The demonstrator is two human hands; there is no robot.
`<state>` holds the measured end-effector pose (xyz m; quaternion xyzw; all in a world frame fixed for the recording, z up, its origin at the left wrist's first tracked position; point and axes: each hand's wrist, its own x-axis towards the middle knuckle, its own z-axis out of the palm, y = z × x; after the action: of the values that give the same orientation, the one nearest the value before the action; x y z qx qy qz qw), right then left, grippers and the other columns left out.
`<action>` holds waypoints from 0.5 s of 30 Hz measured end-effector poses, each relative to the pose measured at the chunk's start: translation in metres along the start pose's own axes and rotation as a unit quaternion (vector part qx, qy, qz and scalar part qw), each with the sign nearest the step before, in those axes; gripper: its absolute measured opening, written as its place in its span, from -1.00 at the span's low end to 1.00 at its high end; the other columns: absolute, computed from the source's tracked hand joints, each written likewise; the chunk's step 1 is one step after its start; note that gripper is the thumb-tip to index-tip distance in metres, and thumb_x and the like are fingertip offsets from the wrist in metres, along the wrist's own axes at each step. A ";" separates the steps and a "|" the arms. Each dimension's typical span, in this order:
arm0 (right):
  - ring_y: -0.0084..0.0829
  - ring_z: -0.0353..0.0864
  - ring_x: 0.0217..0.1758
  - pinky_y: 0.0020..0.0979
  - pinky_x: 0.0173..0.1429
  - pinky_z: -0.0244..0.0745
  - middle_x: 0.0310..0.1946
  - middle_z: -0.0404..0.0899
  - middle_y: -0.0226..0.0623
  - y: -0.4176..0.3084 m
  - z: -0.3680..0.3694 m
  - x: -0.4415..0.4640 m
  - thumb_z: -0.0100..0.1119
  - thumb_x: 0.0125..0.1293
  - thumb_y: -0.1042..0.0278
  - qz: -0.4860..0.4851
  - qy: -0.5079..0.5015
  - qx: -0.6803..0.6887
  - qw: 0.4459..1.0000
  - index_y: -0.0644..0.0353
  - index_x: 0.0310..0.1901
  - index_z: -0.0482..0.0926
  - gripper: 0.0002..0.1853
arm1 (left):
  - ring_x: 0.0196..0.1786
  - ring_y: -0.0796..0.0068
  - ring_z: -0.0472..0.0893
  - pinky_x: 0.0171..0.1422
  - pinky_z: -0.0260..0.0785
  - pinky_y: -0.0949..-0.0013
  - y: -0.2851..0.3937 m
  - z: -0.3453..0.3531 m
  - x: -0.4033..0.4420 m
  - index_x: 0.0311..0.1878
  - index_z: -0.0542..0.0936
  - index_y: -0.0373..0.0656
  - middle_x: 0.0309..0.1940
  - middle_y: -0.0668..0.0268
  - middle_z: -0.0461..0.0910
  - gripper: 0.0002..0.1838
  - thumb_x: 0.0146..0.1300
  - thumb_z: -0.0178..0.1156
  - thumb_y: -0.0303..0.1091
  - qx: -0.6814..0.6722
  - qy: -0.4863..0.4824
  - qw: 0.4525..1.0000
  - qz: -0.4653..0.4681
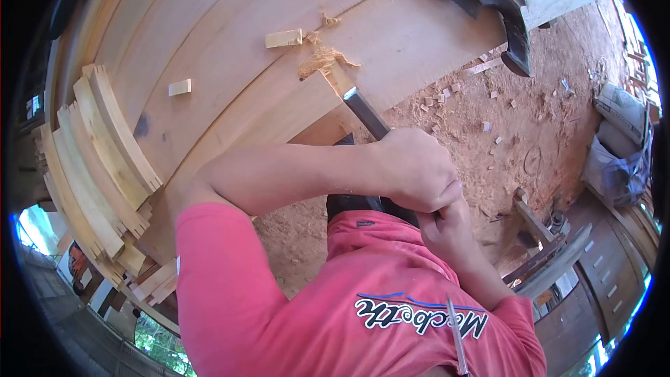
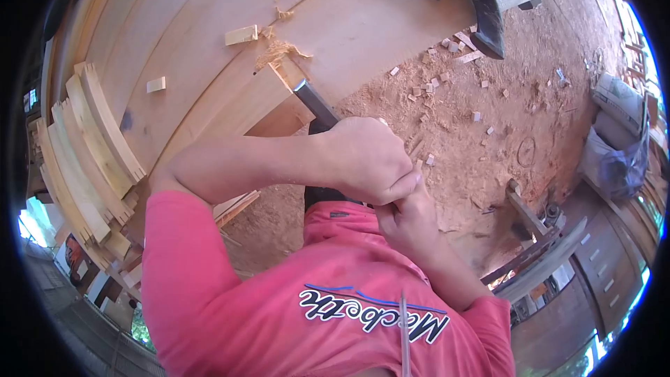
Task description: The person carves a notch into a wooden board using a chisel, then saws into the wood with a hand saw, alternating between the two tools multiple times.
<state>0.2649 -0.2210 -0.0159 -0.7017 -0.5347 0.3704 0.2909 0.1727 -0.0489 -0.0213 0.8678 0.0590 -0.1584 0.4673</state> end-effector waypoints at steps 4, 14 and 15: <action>0.08 0.66 0.05 -0.08 0.08 0.59 -0.10 0.67 0.07 -0.009 0.014 0.031 0.34 0.24 0.52 0.009 0.011 -0.001 1.000 0.29 -0.02 0.70 -0.74 | -0.24 -0.14 0.73 -0.05 0.59 -0.09 -0.011 -0.023 -0.005 -0.39 0.75 -0.19 -0.38 -0.04 0.72 -0.47 0.40 -0.09 -0.02 0.032 0.010 0.996 -0.083; -0.02 0.68 0.07 -0.09 0.14 0.54 -0.06 0.69 -0.01 -0.004 0.027 0.051 0.27 0.29 0.58 0.002 -0.022 -0.039 0.999 0.29 0.00 0.66 -0.75 | -0.32 -0.13 0.71 -0.12 0.56 -0.09 -0.020 -0.018 0.002 -0.47 0.70 -0.24 -0.42 -0.05 0.70 -0.51 0.34 -0.01 -0.06 0.036 0.086 0.993 -0.068; 0.03 0.67 0.06 -0.09 0.13 0.55 -0.05 0.69 0.01 -0.009 0.026 0.058 0.28 0.30 0.54 0.036 -0.037 0.000 0.999 0.29 0.03 0.64 -0.73 | -0.32 -0.13 0.71 -0.12 0.56 -0.09 -0.022 -0.019 0.004 -0.47 0.70 -0.24 -0.42 -0.05 0.70 -0.51 0.34 -0.01 -0.06 0.040 0.090 0.993 -0.065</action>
<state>0.2476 -0.1619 -0.0352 -0.7064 -0.5192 0.4065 0.2574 0.1754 -0.0209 -0.0298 0.8907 0.1511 -0.1118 0.4139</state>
